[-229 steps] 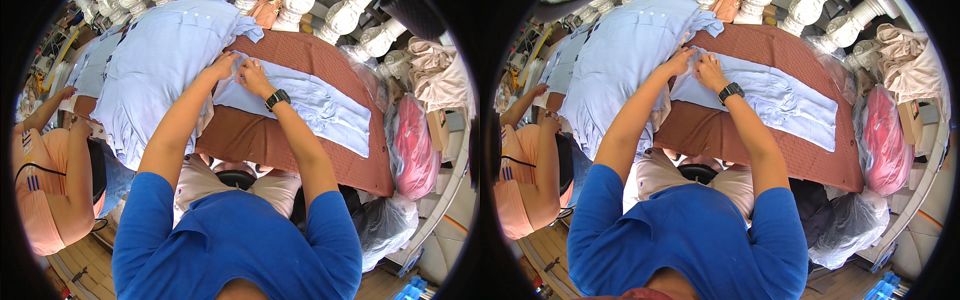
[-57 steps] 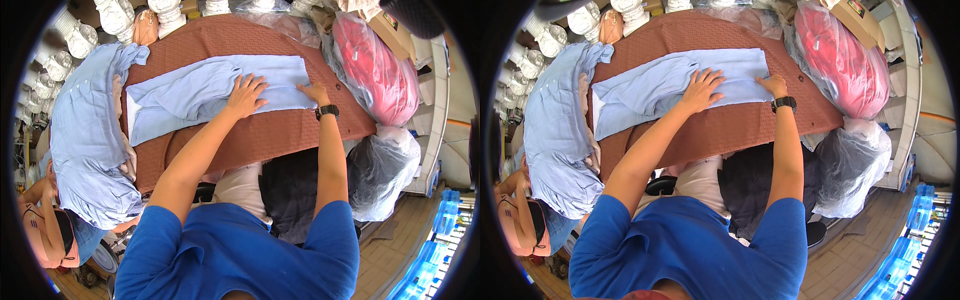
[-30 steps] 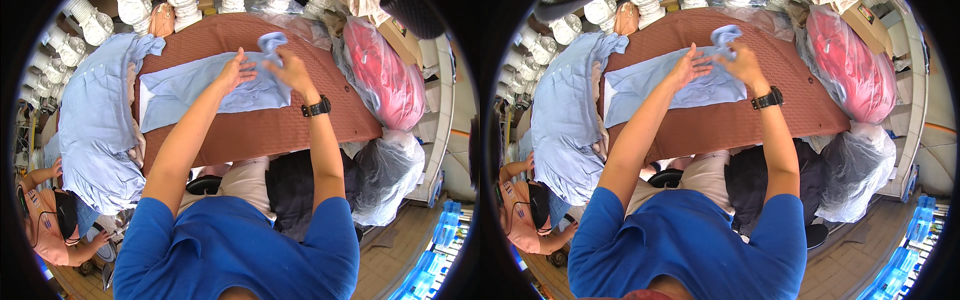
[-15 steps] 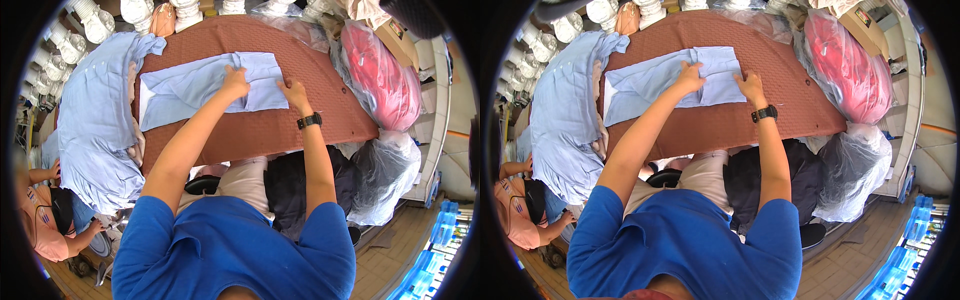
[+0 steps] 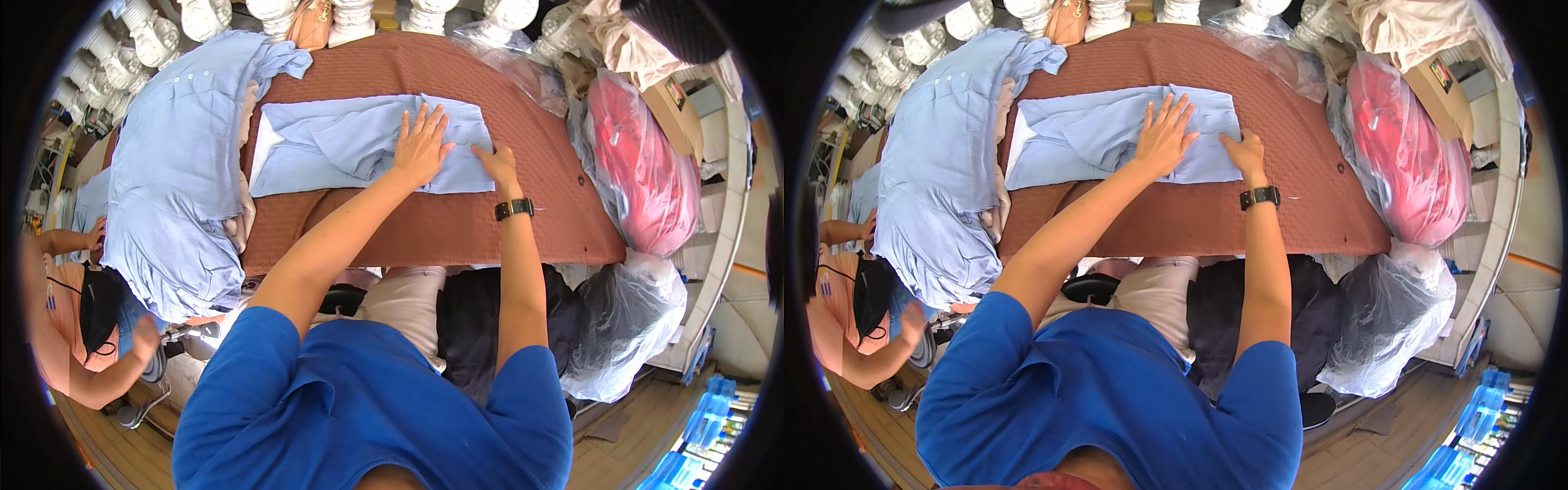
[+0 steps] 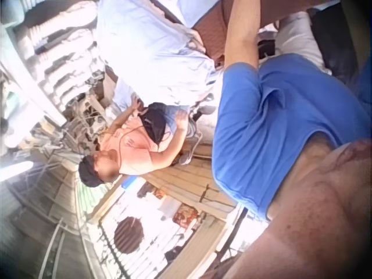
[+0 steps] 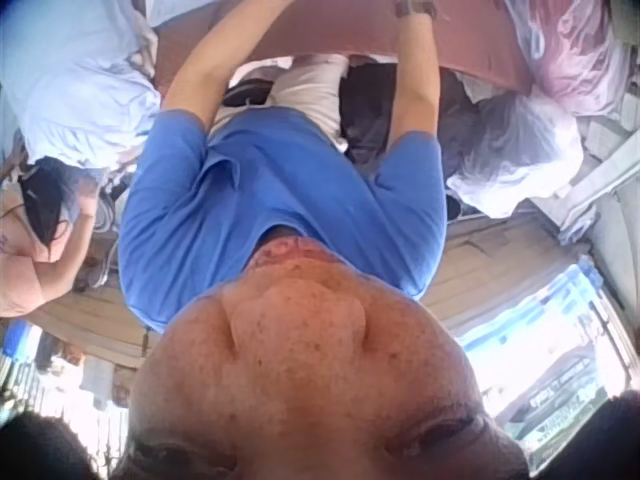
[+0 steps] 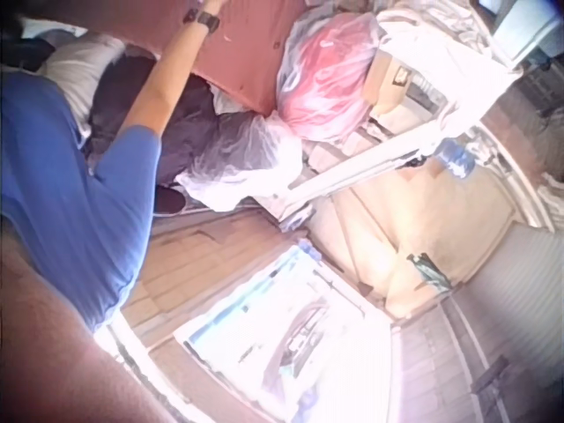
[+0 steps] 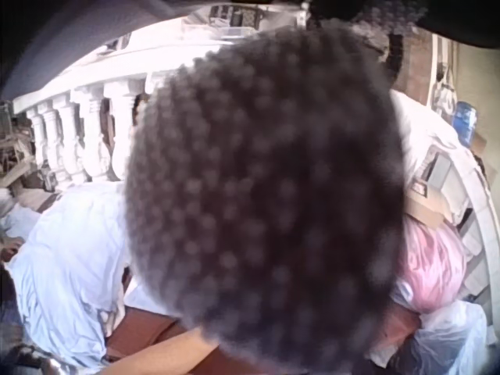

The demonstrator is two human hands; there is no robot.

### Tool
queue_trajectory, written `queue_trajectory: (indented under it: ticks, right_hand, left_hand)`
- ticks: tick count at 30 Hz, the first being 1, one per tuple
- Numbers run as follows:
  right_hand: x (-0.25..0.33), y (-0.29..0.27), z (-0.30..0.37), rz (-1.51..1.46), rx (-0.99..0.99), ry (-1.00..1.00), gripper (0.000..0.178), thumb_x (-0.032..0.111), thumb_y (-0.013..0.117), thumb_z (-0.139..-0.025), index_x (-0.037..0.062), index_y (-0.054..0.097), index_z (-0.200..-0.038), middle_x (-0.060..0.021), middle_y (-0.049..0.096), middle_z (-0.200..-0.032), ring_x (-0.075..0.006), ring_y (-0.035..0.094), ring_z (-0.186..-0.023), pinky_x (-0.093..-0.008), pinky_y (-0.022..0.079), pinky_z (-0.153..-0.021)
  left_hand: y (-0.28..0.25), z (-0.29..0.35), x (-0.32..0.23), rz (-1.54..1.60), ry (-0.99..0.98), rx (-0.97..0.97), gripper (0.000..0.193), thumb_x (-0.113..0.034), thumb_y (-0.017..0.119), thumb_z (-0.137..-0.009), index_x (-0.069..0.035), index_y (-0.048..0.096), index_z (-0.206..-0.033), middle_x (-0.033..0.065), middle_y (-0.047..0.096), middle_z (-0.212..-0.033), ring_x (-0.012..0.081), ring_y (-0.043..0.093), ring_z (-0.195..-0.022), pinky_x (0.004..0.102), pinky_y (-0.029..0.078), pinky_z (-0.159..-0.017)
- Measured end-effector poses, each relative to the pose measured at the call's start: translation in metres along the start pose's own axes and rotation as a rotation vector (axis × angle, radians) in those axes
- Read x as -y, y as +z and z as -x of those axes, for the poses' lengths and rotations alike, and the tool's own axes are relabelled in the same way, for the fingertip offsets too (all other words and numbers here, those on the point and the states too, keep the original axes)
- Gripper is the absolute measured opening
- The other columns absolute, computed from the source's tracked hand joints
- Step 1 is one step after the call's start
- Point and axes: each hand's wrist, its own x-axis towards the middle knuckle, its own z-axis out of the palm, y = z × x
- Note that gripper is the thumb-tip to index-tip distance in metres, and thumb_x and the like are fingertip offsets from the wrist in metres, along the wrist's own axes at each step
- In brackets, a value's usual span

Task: The person organizes and folds a garment on a table. The person removes a plastic sleeve from a piece of paper, lays a blue shirt flat, and folds the sleeves and body of the shirt into a square.

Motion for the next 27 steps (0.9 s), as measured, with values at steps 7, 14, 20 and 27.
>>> queue_trajectory:
  ticks: [7,14,20,27]
  right_hand:
    - [0.032,-0.001,0.012,-0.292,-0.021,-0.145,0.036,0.022,0.072,-0.082,-0.0054,0.062,-0.103,-0.0181,0.069,-0.093,-0.0236,0.066,-0.083,-0.0358,0.052,-0.073]
    - [0.078,0.005,0.024,-0.401,0.004,-0.266,0.029,0.018,0.069,-0.086,-0.0046,0.061,-0.102,-0.0142,0.068,-0.092,-0.0184,0.063,-0.080,-0.0332,0.051,-0.069]
    - [0.136,0.011,0.037,-0.398,0.021,-0.494,0.032,0.019,0.069,-0.084,-0.0039,0.061,-0.105,-0.0163,0.068,-0.095,-0.0228,0.064,-0.084,-0.0345,0.050,-0.077]
    - [0.258,0.094,0.081,-0.123,0.002,-0.748,0.039,0.027,0.068,-0.084,-0.0018,0.061,-0.109,-0.0222,0.067,-0.096,-0.0315,0.067,-0.082,-0.0397,0.052,-0.075]
  left_hand:
    - [0.002,0.005,0.014,0.069,-0.106,0.033,0.067,-0.054,0.040,-0.099,-0.010,0.035,-0.150,0.0087,0.020,-0.161,0.0331,0.013,-0.149,0.0606,0.011,-0.117]
    - [-0.006,0.017,0.045,0.273,-0.271,0.158,0.069,-0.061,0.034,-0.098,-0.015,0.036,-0.150,0.0118,0.028,-0.158,0.0387,0.019,-0.146,0.0591,0.016,-0.116]
    - [-0.097,-0.017,0.072,1.416,-0.665,0.235,0.098,-0.076,0.045,-0.086,-0.001,0.032,-0.149,0.0196,0.039,-0.150,0.0370,0.040,-0.133,0.0499,0.029,-0.113]
    - [-0.197,-0.001,0.148,1.574,-0.731,0.326,0.091,-0.070,0.062,-0.081,0.001,0.047,-0.137,0.0152,0.054,-0.131,0.0307,0.056,-0.116,0.0450,0.045,-0.100]
